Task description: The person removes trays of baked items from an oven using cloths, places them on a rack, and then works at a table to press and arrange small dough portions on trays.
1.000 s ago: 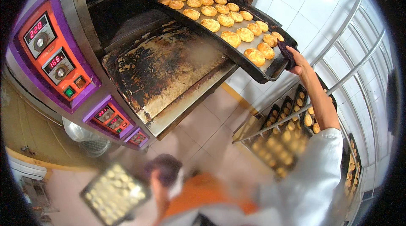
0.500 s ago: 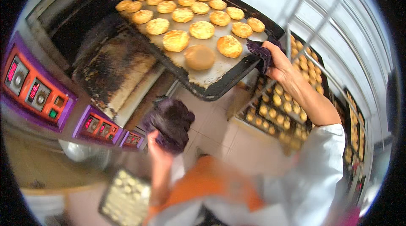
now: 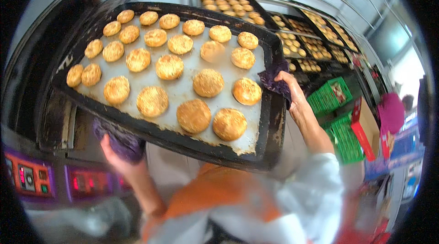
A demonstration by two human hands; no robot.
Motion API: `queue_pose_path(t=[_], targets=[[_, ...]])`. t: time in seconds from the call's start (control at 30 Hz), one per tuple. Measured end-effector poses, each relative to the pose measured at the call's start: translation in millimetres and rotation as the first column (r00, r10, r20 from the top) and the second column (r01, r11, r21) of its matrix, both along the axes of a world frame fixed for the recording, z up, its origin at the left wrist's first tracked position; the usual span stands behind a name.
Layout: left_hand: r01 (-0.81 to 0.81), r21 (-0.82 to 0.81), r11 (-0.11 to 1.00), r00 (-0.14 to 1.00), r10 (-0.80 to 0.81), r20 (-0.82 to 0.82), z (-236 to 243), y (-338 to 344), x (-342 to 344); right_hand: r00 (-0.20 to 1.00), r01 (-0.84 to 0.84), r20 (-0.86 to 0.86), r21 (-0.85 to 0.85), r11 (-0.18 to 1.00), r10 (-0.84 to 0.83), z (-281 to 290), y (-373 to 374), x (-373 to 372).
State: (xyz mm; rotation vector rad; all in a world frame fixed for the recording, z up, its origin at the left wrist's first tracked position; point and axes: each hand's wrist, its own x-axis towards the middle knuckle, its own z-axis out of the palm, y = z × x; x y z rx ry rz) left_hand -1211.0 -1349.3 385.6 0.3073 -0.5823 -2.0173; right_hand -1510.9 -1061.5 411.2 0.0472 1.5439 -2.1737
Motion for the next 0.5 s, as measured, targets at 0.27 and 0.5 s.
queue_pose_path(t=[0.27,0.5], targets=[[0.474,0.150,0.868,0.880,-0.472,-0.053,-13.5,121.4,-44.8,0.900,0.388,-0.324,0.295,0.873,-0.291,-37.4,211.2,26.0],[0.746,0.240,0.621,0.654,-0.751,-0.093,-30.0,188.4,-130.4,0.820,0.551,-0.285,0.160,0.819,-0.496,-68.9,338.4,36.2]])
